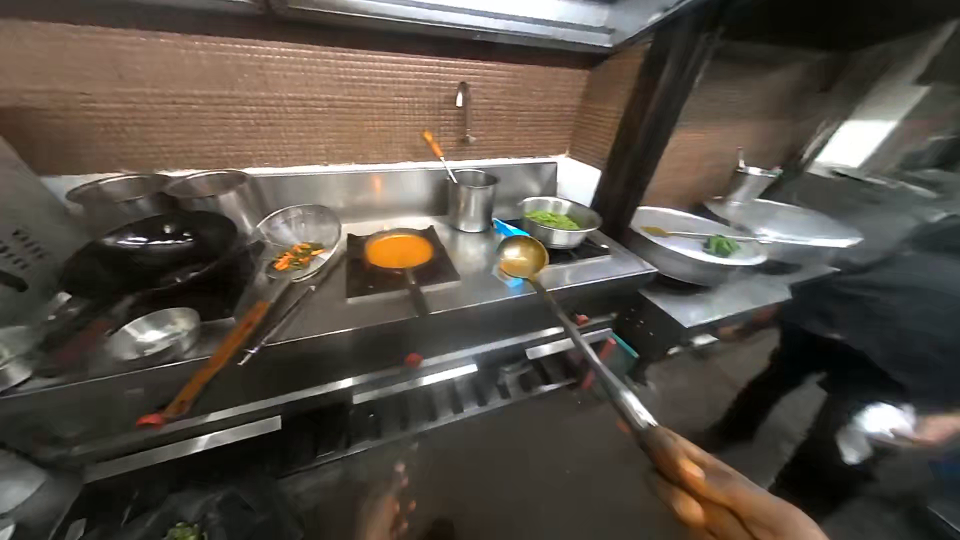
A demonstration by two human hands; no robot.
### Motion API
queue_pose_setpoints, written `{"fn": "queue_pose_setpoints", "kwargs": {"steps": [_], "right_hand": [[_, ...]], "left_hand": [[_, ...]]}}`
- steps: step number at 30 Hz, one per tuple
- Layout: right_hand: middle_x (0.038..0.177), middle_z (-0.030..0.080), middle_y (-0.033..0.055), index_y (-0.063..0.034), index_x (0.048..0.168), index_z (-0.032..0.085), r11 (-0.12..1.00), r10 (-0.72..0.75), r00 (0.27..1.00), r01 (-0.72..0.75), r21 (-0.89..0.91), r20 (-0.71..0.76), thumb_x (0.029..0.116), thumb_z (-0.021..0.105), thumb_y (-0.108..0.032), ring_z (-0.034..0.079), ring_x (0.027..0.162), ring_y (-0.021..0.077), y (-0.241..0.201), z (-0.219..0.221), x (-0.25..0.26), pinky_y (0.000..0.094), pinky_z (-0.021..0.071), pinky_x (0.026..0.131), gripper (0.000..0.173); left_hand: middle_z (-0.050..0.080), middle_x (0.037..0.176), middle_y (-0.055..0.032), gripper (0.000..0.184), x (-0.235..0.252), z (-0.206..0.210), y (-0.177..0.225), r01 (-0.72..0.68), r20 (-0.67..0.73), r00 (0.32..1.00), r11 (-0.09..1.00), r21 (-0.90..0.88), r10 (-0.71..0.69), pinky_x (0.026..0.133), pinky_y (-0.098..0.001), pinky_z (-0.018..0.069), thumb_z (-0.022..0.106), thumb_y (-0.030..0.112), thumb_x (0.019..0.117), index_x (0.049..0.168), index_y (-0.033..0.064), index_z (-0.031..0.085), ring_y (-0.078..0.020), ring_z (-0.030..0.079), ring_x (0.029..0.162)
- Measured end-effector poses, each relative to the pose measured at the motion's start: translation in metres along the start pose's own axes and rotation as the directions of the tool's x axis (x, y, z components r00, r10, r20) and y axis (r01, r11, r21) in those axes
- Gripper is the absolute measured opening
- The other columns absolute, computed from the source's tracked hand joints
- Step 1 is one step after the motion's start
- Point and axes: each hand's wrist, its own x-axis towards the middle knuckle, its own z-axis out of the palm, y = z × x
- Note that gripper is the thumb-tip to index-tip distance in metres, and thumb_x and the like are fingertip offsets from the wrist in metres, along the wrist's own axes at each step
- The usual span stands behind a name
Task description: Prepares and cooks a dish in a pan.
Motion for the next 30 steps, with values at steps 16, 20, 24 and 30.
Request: {"fn": "queue_pose_setpoints", "kwargs": {"steps": [16,20,24,30], "right_hand": [[0.112,0.071,0.0194,-0.0265,0.162,0.031,-0.056,-0.118,0.978,-0.180,-0.982,-0.172,0.0964,0.063,-0.028,0.071,0.093,0.0368,-0.003,0.014,0.436,0.0595,0.0561,0.085,0.073],[0.112,0.071,0.0193,-0.0250,0.163,0.031,-0.118,-0.075,0.980,-0.193,-0.974,-0.185,0.0954,0.062,-0.028,0.070,0.098,0.0389,0.001,0.006,0.433,0.0614,0.0541,0.088,0.074],[0.107,0.073,0.0165,-0.0266,0.163,0.030,-0.112,-0.032,0.993,-0.113,-0.987,-0.110,0.0944,0.064,-0.027,0.071,0.092,0.0357,0.010,-0.005,0.424,0.0596,0.0559,0.084,0.077],[0.119,0.069,0.0165,-0.0332,0.163,0.026,-0.343,-0.114,0.987,-0.144,-0.928,-0.112,0.1014,0.049,-0.030,0.072,0.095,0.0376,0.015,-0.004,0.464,0.0585,0.0579,0.080,0.066]], "left_hand": [[0.068,0.125,-0.0199,0.060,0.123,0.064,0.258,0.155,0.540,0.834,0.890,-0.430,0.115,0.085,-0.0462,0.0599,0.035,0.053,0.1102,0.141,0.0028,0.048,-0.0326,0.071,0.103],[0.062,0.079,-0.0069,0.036,0.130,0.098,0.311,0.200,0.453,0.886,0.798,-0.568,0.101,0.050,-0.0284,0.0553,0.045,0.037,0.1108,0.108,0.0038,0.059,-0.0150,0.060,0.057],[0.044,0.060,0.0011,0.025,0.148,0.108,0.320,0.162,0.307,0.951,0.780,-0.604,0.040,0.037,-0.0242,0.0456,0.054,0.027,0.1077,0.093,0.0074,0.053,-0.0088,0.042,0.040],[0.044,0.060,0.0007,0.022,0.111,0.116,0.321,0.147,0.260,0.966,0.820,-0.553,0.002,0.036,-0.0236,0.0458,0.055,0.024,0.1072,0.093,0.0070,0.053,-0.0084,0.043,0.040]]}}
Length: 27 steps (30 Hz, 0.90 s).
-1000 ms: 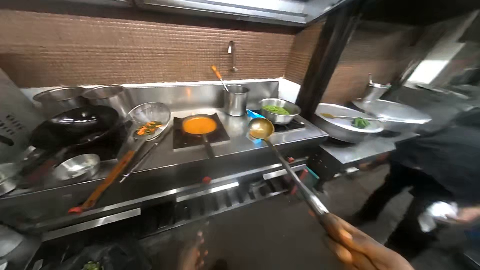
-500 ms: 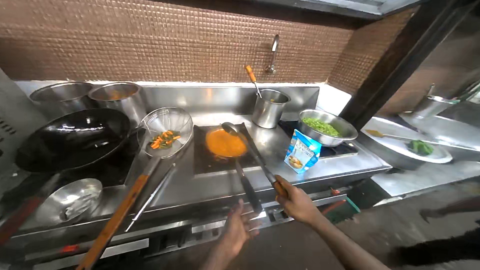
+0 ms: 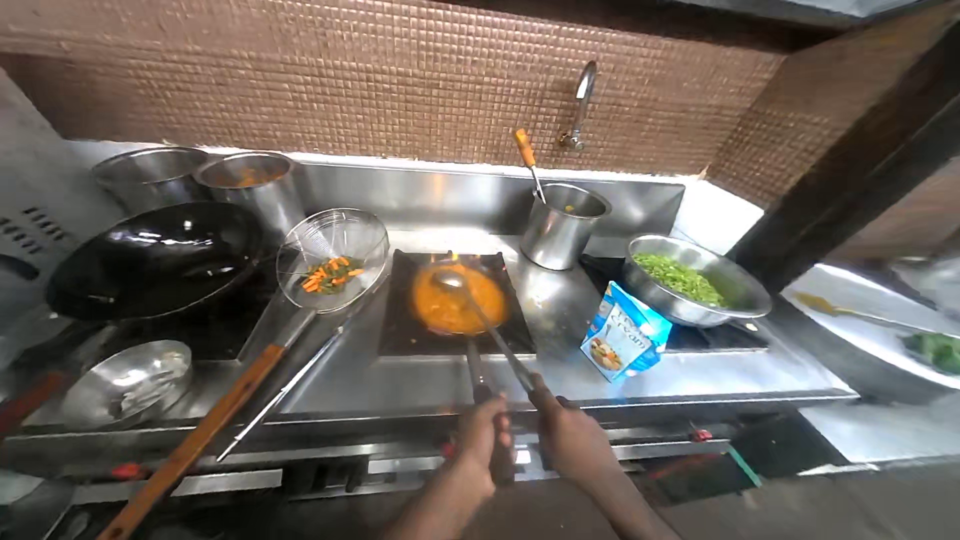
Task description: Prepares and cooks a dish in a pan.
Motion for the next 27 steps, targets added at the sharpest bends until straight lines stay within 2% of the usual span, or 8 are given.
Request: {"fn": "queue_pose_setpoints", "kwargs": {"steps": [4,9,11,14,18,20,24,27], "right_hand": [[0.126,0.066,0.0187,-0.0301,0.165,0.023,0.993,-0.045,0.999,0.043,-0.106,-0.016,0.1013,0.051,-0.027,0.072,0.084,0.0382,0.010,-0.004,-0.040,0.0573,0.0591,0.072,0.070],[0.130,0.061,0.0218,-0.0359,0.165,0.018,0.987,-0.014,0.999,0.020,-0.158,0.034,0.1018,0.047,-0.020,0.071,0.092,0.0410,0.004,-0.012,0.012,0.0583,0.0579,0.077,0.072],[0.131,0.061,0.0209,-0.0321,0.166,0.015,0.985,0.013,1.000,-0.010,-0.174,0.012,0.0995,0.050,-0.017,0.071,0.090,0.0394,0.007,-0.005,0.006,0.0562,0.0589,0.076,0.077],[0.127,0.064,0.0201,-0.0281,0.166,0.020,0.984,-0.018,0.999,0.010,-0.179,-0.045,0.0970,0.055,-0.017,0.072,0.082,0.0377,0.016,-0.003,-0.028,0.0548,0.0596,0.071,0.078],[0.130,0.061,0.0223,-0.0362,0.165,0.018,0.987,-0.031,0.999,0.037,-0.157,0.040,0.0989,0.052,-0.018,0.071,0.089,0.0407,0.006,-0.020,0.000,0.0589,0.0580,0.075,0.076],[0.131,0.061,0.0220,-0.0357,0.165,0.017,0.986,-0.009,0.999,0.017,-0.164,0.046,0.0997,0.050,-0.017,0.071,0.093,0.0410,0.003,-0.019,0.017,0.0579,0.0579,0.078,0.076],[0.127,0.064,0.0212,-0.0280,0.166,0.018,0.988,0.013,1.000,-0.013,-0.154,-0.001,0.0968,0.058,-0.019,0.072,0.087,0.0400,0.009,-0.012,-0.023,0.0565,0.0592,0.074,0.080],[0.126,0.064,0.0204,-0.0325,0.165,0.022,0.989,-0.017,1.000,0.019,-0.145,0.011,0.0981,0.055,-0.020,0.072,0.085,0.0396,0.008,-0.019,-0.022,0.0575,0.0588,0.072,0.076]], "left_hand": [[0.042,0.058,0.0028,0.022,0.053,-0.014,0.017,-0.043,0.067,0.997,0.998,-0.052,0.047,0.035,-0.0223,0.0436,0.053,0.028,0.1075,0.097,0.0091,0.053,-0.0067,0.040,0.038],[0.044,0.060,0.0011,0.026,-0.004,0.014,-0.007,-0.022,-0.009,1.000,1.000,-0.019,0.022,0.036,-0.0228,0.0449,0.052,0.026,0.1084,0.091,0.0071,0.053,-0.0081,0.043,0.040],[0.045,0.061,0.0009,0.022,0.013,0.009,-0.001,-0.054,-0.021,0.998,0.999,-0.006,0.054,0.037,-0.0228,0.0455,0.054,0.024,0.1071,0.094,0.0064,0.055,-0.0081,0.043,0.040],[0.043,0.061,0.0021,0.018,0.065,-0.004,0.015,-0.091,0.016,0.996,0.995,-0.036,0.091,0.036,-0.0222,0.0441,0.056,0.025,0.1060,0.101,0.0079,0.056,-0.0073,0.041,0.040],[0.042,0.058,0.0023,0.024,0.022,0.021,-0.003,-0.040,-0.015,0.999,0.998,-0.057,0.039,0.036,-0.0221,0.0437,0.053,0.026,0.1079,0.091,0.0093,0.050,-0.0073,0.040,0.038],[0.042,0.058,0.0016,0.023,0.004,0.023,-0.012,-0.026,-0.050,0.998,0.999,-0.019,0.025,0.036,-0.0230,0.0446,0.054,0.024,0.1076,0.091,0.0076,0.052,-0.0079,0.042,0.039],[0.043,0.061,0.0020,0.017,0.063,0.002,0.010,-0.081,-0.006,0.997,0.996,-0.042,0.081,0.036,-0.0221,0.0437,0.057,0.024,0.1057,0.101,0.0076,0.055,-0.0071,0.041,0.039],[0.042,0.058,0.0026,0.021,0.056,0.016,0.010,-0.072,0.024,0.997,0.992,-0.103,0.075,0.035,-0.0217,0.0426,0.055,0.026,0.1066,0.095,0.0097,0.052,-0.0070,0.040,0.038]]}}
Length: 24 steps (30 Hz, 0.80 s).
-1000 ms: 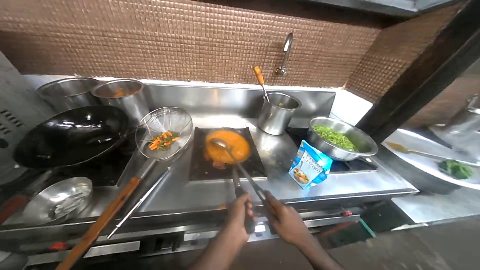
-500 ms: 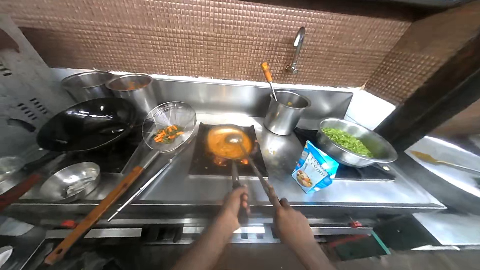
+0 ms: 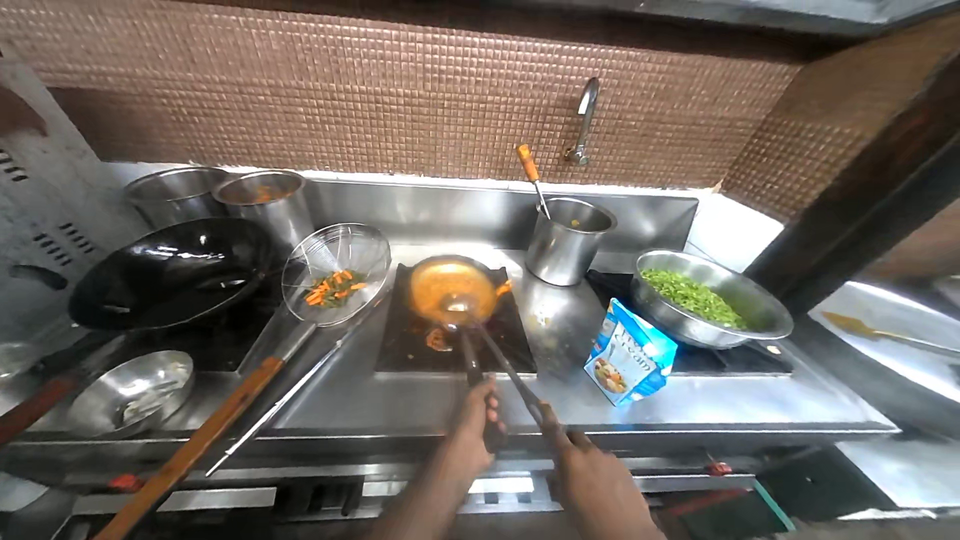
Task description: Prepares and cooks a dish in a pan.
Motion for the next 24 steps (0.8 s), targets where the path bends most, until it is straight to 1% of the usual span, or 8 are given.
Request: {"fn": "queue_pose_setpoints", "kwargs": {"steps": [2,4,9,13,16,19,22,24], "right_hand": [[0.127,0.063,0.0205,-0.0362,0.164,0.023,1.000,-0.002,1.000,0.002,-0.006,0.008,0.0988,0.052,-0.020,0.071,0.088,0.0398,0.000,-0.001,0.026,0.0583,0.0585,0.074,0.073],[0.128,0.063,0.0208,-0.0345,0.165,0.021,1.000,0.018,1.000,-0.018,0.010,0.011,0.0980,0.053,-0.018,0.071,0.090,0.0405,-0.004,0.006,0.034,0.0586,0.0585,0.076,0.076],[0.125,0.066,0.0221,-0.0261,0.166,0.021,0.999,-0.004,1.000,0.004,0.037,0.009,0.0979,0.057,-0.021,0.071,0.086,0.0422,0.000,0.002,-0.017,0.0603,0.0579,0.073,0.077],[0.126,0.063,0.0207,-0.0385,0.164,0.020,1.000,0.014,1.000,-0.015,0.006,0.024,0.0979,0.053,-0.020,0.071,0.090,0.0401,-0.007,-0.003,0.031,0.0583,0.0583,0.075,0.077],[0.127,0.063,0.0224,-0.0323,0.166,0.016,0.998,0.053,0.998,-0.054,0.019,0.020,0.0975,0.054,-0.017,0.071,0.090,0.0411,-0.009,0.006,0.028,0.0581,0.0586,0.076,0.080],[0.126,0.065,0.0252,-0.0218,0.166,0.020,0.998,-0.005,1.000,0.005,0.059,-0.010,0.0976,0.056,-0.018,0.071,0.087,0.0443,-0.002,0.009,-0.012,0.0619,0.0572,0.074,0.078],[0.119,0.067,0.0228,-0.0305,0.165,0.024,0.999,-0.031,1.000,0.031,0.034,-0.005,0.0988,0.054,-0.019,0.071,0.087,0.0423,-0.006,-0.004,0.002,0.0599,0.0576,0.072,0.073],[0.121,0.066,0.0215,-0.0374,0.164,0.022,1.000,0.017,0.999,-0.017,0.008,0.033,0.0984,0.053,-0.017,0.071,0.092,0.0414,-0.011,-0.009,0.030,0.0586,0.0576,0.077,0.075]], "left_hand": [[0.041,0.058,0.0022,0.024,-0.037,0.013,-0.014,0.036,-0.039,0.999,0.999,0.021,-0.036,0.035,-0.0229,0.0438,0.054,0.026,0.1074,0.090,0.0095,0.050,-0.0078,0.040,0.038],[0.042,0.058,0.0014,0.027,-0.049,0.010,-0.019,0.040,-0.073,0.997,0.998,0.058,-0.036,0.037,-0.0238,0.0451,0.056,0.027,0.1071,0.088,0.0080,0.051,-0.0085,0.042,0.039],[0.041,0.059,0.0033,0.021,0.018,-0.013,0.000,0.000,0.011,1.000,1.000,0.023,0.000,0.036,-0.0219,0.0433,0.057,0.028,0.1059,0.096,0.0104,0.053,-0.0067,0.040,0.039],[0.040,0.056,0.0026,0.026,-0.037,0.004,-0.013,0.069,-0.028,0.997,0.996,0.050,-0.068,0.036,-0.0224,0.0448,0.065,0.026,0.1022,0.087,0.0105,0.050,-0.0070,0.042,0.038],[0.043,0.057,0.0017,0.028,-0.032,-0.006,-0.016,0.050,-0.050,0.998,0.993,0.103,-0.045,0.037,-0.0236,0.0462,0.072,0.027,0.0984,0.087,0.0095,0.052,-0.0081,0.044,0.039],[0.041,0.058,0.0038,0.025,0.013,-0.016,0.002,0.016,0.036,0.999,1.000,0.018,-0.016,0.035,-0.0213,0.0433,0.065,0.030,0.1021,0.091,0.0111,0.052,-0.0058,0.040,0.038],[0.040,0.056,0.0035,0.027,-0.009,0.002,0.002,0.057,0.029,0.998,0.998,-0.025,-0.056,0.035,-0.0209,0.0434,0.065,0.026,0.1017,0.085,0.0116,0.050,-0.0058,0.040,0.038],[0.040,0.054,0.0032,0.026,-0.039,0.010,-0.011,0.088,-0.016,0.996,0.996,0.023,-0.088,0.036,-0.0222,0.0439,0.069,0.021,0.0987,0.084,0.0110,0.051,-0.0067,0.041,0.037]]}}
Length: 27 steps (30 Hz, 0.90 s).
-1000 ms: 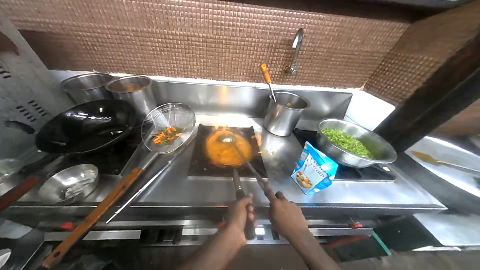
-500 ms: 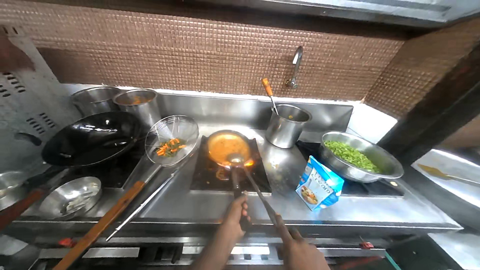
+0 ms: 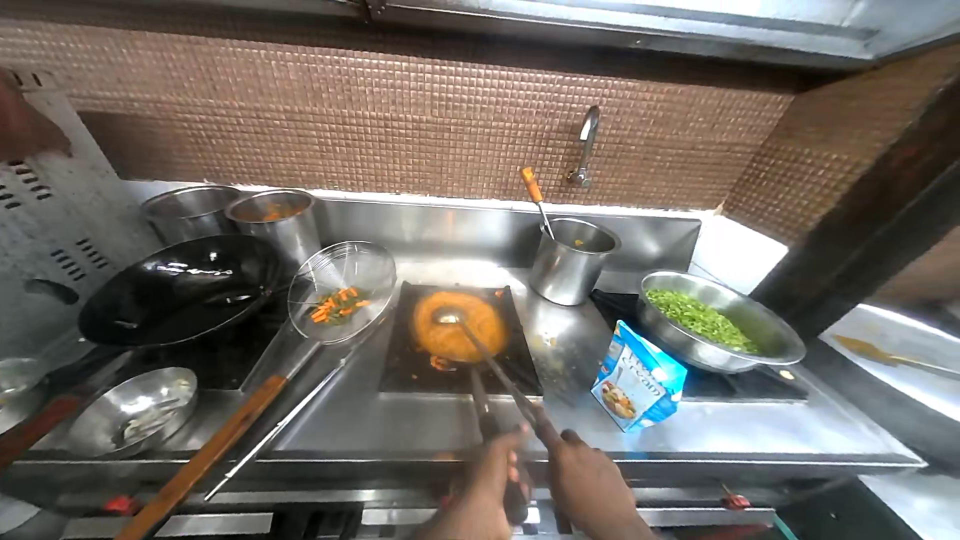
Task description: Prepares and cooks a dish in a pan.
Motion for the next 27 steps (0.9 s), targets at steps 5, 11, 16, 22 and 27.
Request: {"fn": "queue_pose_setpoints", "kwargs": {"steps": [5,11,16,22,27], "right_hand": [[0.124,0.065,0.0255,-0.0245,0.167,0.016,1.000,0.008,1.000,-0.008,0.027,0.002,0.0983,0.057,-0.020,0.071,0.090,0.0446,0.009,0.013,-0.036,0.0614,0.0571,0.076,0.080],[0.121,0.066,0.0211,-0.0353,0.165,0.021,1.000,0.000,1.000,0.000,0.013,-0.014,0.0976,0.054,-0.019,0.071,0.093,0.0409,0.004,0.005,0.002,0.0587,0.0575,0.078,0.077],[0.124,0.066,0.0250,-0.0216,0.166,0.019,0.999,0.000,1.000,0.001,0.045,-0.016,0.0988,0.055,-0.019,0.071,0.089,0.0447,0.009,0.019,-0.039,0.0616,0.0572,0.075,0.077],[0.125,0.064,0.0214,-0.0367,0.164,0.023,0.999,-0.037,0.999,0.037,0.005,0.009,0.0988,0.054,-0.019,0.071,0.092,0.0414,-0.009,0.005,0.002,0.0595,0.0575,0.078,0.074],[0.130,0.062,0.0231,-0.0256,0.166,0.017,1.000,0.025,0.999,-0.025,0.018,-0.026,0.0977,0.056,-0.016,0.072,0.086,0.0414,-0.009,0.023,-0.029,0.0577,0.0589,0.074,0.080]], "left_hand": [[0.040,0.055,0.0027,0.030,0.049,-0.024,0.005,-0.034,0.026,0.999,0.999,-0.010,0.034,0.037,-0.0236,0.0448,0.069,0.024,0.0993,0.081,0.0122,0.049,-0.0078,0.041,0.038],[0.040,0.054,0.0029,0.032,0.004,-0.004,-0.001,0.019,0.046,0.999,0.999,-0.037,-0.017,0.035,-0.0222,0.0437,0.067,0.027,0.1004,0.081,0.0121,0.048,-0.0069,0.041,0.037],[0.040,0.054,0.0035,0.034,0.051,-0.026,0.006,-0.046,0.079,0.996,0.998,-0.040,0.049,0.035,-0.0223,0.0438,0.061,0.033,0.1043,0.081,0.0125,0.048,-0.0066,0.041,0.037],[0.038,0.053,0.0032,0.038,0.001,-0.003,0.000,0.017,0.059,0.998,0.999,-0.035,-0.015,0.034,-0.0224,0.0434,0.062,0.038,0.1036,0.081,0.0122,0.047,-0.0066,0.040,0.036],[0.039,0.055,0.0033,0.036,0.046,-0.022,0.007,-0.048,0.059,0.997,0.998,-0.050,0.051,0.035,-0.0226,0.0439,0.061,0.037,0.1041,0.082,0.0113,0.049,-0.0067,0.040,0.037]]}}
